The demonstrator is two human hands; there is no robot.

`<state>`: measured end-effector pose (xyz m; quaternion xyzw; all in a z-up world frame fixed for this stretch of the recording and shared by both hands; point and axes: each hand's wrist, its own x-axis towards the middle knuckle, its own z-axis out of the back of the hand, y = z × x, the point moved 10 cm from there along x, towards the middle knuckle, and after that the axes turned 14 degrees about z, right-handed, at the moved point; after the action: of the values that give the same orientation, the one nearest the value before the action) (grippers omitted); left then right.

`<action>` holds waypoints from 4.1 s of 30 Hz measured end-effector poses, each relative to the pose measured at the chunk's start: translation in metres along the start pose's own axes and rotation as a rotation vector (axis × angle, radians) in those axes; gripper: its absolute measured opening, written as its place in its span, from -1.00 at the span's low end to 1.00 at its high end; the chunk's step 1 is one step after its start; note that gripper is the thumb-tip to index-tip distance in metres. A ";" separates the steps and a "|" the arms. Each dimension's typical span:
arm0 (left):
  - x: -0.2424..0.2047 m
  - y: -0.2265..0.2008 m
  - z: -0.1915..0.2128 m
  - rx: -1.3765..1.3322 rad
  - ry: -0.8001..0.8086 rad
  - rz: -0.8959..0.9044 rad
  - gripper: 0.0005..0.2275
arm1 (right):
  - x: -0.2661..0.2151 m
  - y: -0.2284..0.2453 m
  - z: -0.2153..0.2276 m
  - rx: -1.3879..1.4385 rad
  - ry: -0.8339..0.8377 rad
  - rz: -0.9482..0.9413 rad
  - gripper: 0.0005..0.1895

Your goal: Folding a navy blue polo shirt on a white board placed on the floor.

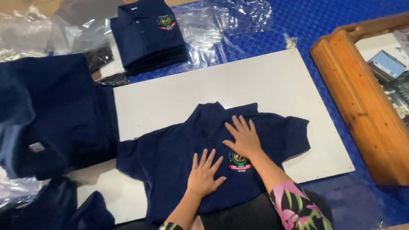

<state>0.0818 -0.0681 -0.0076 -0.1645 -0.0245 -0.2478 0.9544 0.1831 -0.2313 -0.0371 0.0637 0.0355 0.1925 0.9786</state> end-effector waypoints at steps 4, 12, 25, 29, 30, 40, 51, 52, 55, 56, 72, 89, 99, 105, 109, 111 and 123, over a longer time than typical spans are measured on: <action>-0.014 -0.005 -0.006 0.047 0.062 0.020 -0.34 | -0.009 0.008 0.010 -0.008 0.016 -0.029 -0.17; -0.055 -0.040 -0.005 0.030 0.289 0.051 -0.27 | -0.049 0.030 0.016 0.063 0.363 -0.159 -0.15; -0.057 -0.020 -0.012 -0.222 0.109 0.095 -0.49 | -0.001 0.054 -0.014 0.573 -0.378 -0.501 -0.58; -0.002 0.045 -0.015 -0.494 -0.385 0.227 -0.86 | -0.043 0.012 -0.119 1.312 -0.678 -0.876 -0.63; 0.021 0.063 -0.027 -0.418 -0.447 0.303 -0.84 | -0.040 0.002 -0.164 1.489 -0.731 -0.907 -0.74; 0.149 0.019 0.017 -0.140 0.299 0.302 -0.50 | -0.060 0.024 -0.131 1.896 -0.921 -0.897 -0.92; 0.189 0.028 -0.037 -0.015 0.733 0.197 -0.61 | -0.079 0.037 -0.035 1.852 -0.711 -1.025 -0.71; 0.194 0.036 -0.058 -0.016 0.735 0.199 -0.61 | -0.083 0.031 -0.040 1.852 -0.708 -1.026 -0.71; 0.201 0.068 -0.114 -0.192 0.757 0.458 -0.56 | -0.098 0.009 -0.065 1.791 -0.652 -1.055 -0.58; 0.204 0.073 -0.124 -0.168 0.712 0.479 -0.57 | -0.101 -0.011 -0.069 1.452 -0.529 -0.942 -0.66; 0.137 0.020 -0.023 0.145 0.072 0.054 -0.69 | -0.052 0.001 0.010 0.348 -0.601 -0.186 -0.80; 0.078 0.038 -0.013 -0.021 0.253 0.579 -0.56 | -0.028 0.035 0.034 -0.051 -0.543 0.067 -0.55; 0.012 0.087 -0.007 -0.501 -0.464 0.750 -0.79 | -0.029 0.022 0.029 0.036 -0.626 0.047 -0.85; 0.007 0.072 0.014 -0.510 -0.145 0.899 -0.61 | -0.029 0.031 0.036 0.065 -0.590 0.126 -0.82; 0.006 0.085 -0.007 -0.317 -0.077 0.812 -0.61 | -0.033 0.036 0.050 0.033 -0.558 0.144 -0.93; 0.010 0.095 -0.012 -0.310 -0.083 0.748 -0.64 | -0.033 0.036 0.069 0.269 -0.572 0.189 -0.87; -0.029 0.135 0.012 -0.809 -0.039 1.010 -0.81 | -0.029 0.003 0.029 0.586 -0.578 0.150 -0.81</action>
<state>0.1222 0.0604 -0.0410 -0.5070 0.1339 0.2449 0.8155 0.1576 -0.2431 -0.0065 0.3932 -0.1920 0.2194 0.8720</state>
